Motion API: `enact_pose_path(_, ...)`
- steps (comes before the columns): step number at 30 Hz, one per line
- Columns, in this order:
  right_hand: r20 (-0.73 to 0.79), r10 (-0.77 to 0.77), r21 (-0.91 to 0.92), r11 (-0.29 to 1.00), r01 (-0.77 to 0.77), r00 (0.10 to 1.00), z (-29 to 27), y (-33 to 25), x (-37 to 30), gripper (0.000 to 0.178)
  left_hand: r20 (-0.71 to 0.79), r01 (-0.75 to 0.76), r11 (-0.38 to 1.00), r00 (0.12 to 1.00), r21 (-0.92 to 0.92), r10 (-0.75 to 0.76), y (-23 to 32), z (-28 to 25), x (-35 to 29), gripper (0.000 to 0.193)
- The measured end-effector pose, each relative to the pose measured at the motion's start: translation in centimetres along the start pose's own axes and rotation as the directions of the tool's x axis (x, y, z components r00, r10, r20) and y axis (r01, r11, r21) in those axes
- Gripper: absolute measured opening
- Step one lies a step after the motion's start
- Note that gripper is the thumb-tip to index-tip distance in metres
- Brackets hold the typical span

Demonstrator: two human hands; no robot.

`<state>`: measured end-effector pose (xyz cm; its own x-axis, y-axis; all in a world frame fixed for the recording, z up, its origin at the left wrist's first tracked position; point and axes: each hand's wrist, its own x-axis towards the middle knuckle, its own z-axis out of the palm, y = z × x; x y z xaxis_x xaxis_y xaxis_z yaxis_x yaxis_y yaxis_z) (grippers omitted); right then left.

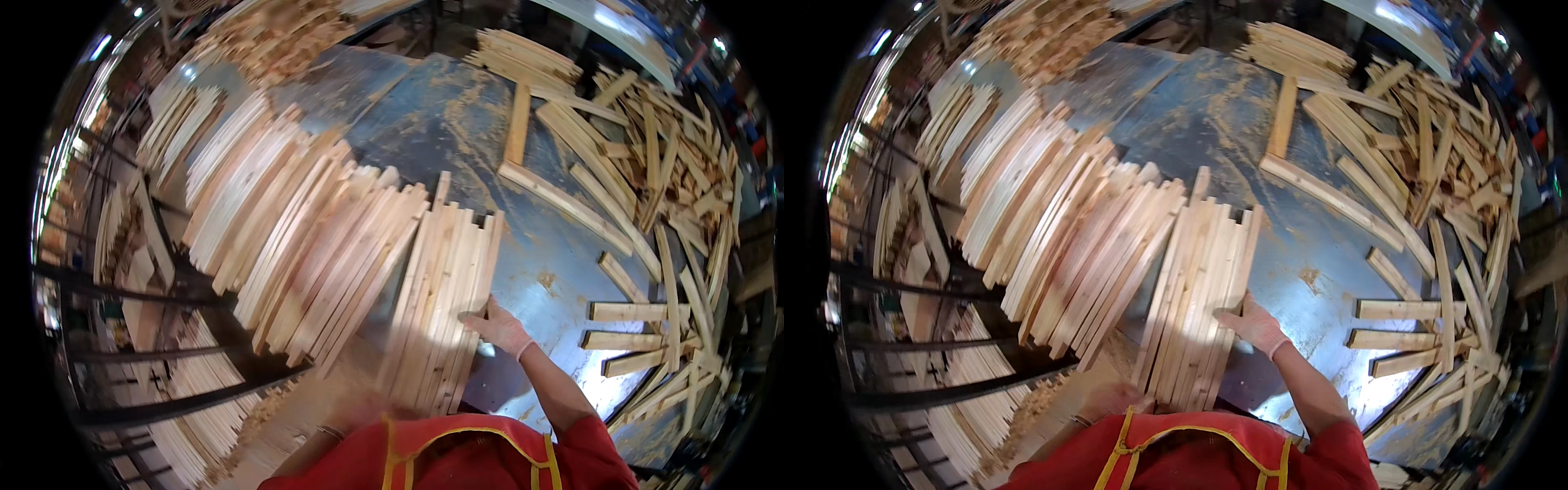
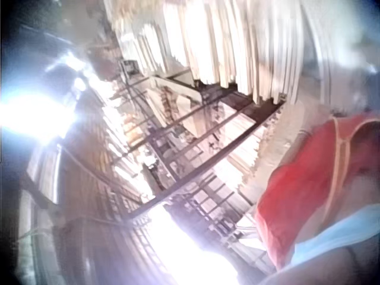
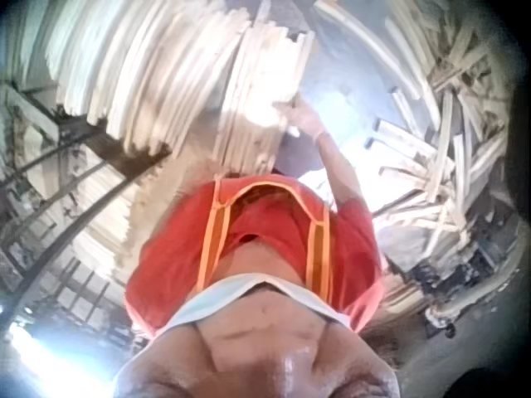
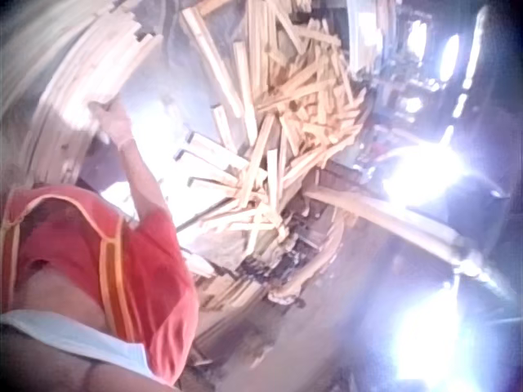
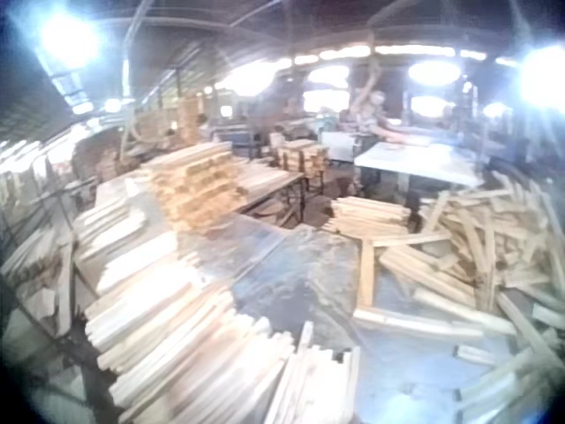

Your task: The person picks up individual wooden planks from a scattered pile on a metal table and arranges them into a neat, vertical stack. The person handles the planks one by one, aligning them carefully to form a growing pile of organized lumber.

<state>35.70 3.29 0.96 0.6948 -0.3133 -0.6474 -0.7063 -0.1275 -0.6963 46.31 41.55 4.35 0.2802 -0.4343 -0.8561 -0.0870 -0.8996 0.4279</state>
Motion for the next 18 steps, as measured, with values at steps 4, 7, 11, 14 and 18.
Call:
enact_pose_path(4, 0.028, 0.063, -0.16, 0.985, -0.057, 0.998, -2.3, -2.2, 1.4, 0.104, -0.621, -0.354, 0.93, 0.753, -0.099, 0.22, 4.8, -3.8, 7.3, 0.063)
enact_pose_path(7, -0.013, 0.063, -0.218, 0.974, -0.064, 0.998, -2.6, -2.3, 2.6, 0.105, -0.704, -0.112, 0.994, 0.705, 0.013, 0.088, 12.1, -3.8, 13.8, 0.07)
enact_pose_path(11, -0.126, 0.11, 0.045, 0.993, -0.105, 0.986, -2.9, -0.5, 2.5, 0.111, -0.698, -0.053, 0.994, 0.708, 0.094, 0.104, 17.6, -3.2, 14.9, 0.063)
enact_pose_path(14, -0.253, -0.077, 0.12, 0.987, 0.11, 0.965, -6.3, -3.0, -2.1, 0.113, -0.655, -0.268, 0.963, 0.722, 0.032, 0.223, 21.0, -5.1, 11.2, 0.049)
enact_pose_path(18, -0.626, -0.33, -0.116, 0.935, 0.334, 0.706, -11.5, -12.0, -11.2, 0.121, -0.718, -0.798, 0.602, 0.399, 0.034, 0.57, 28.0, -8.9, 5.1, 0.046)
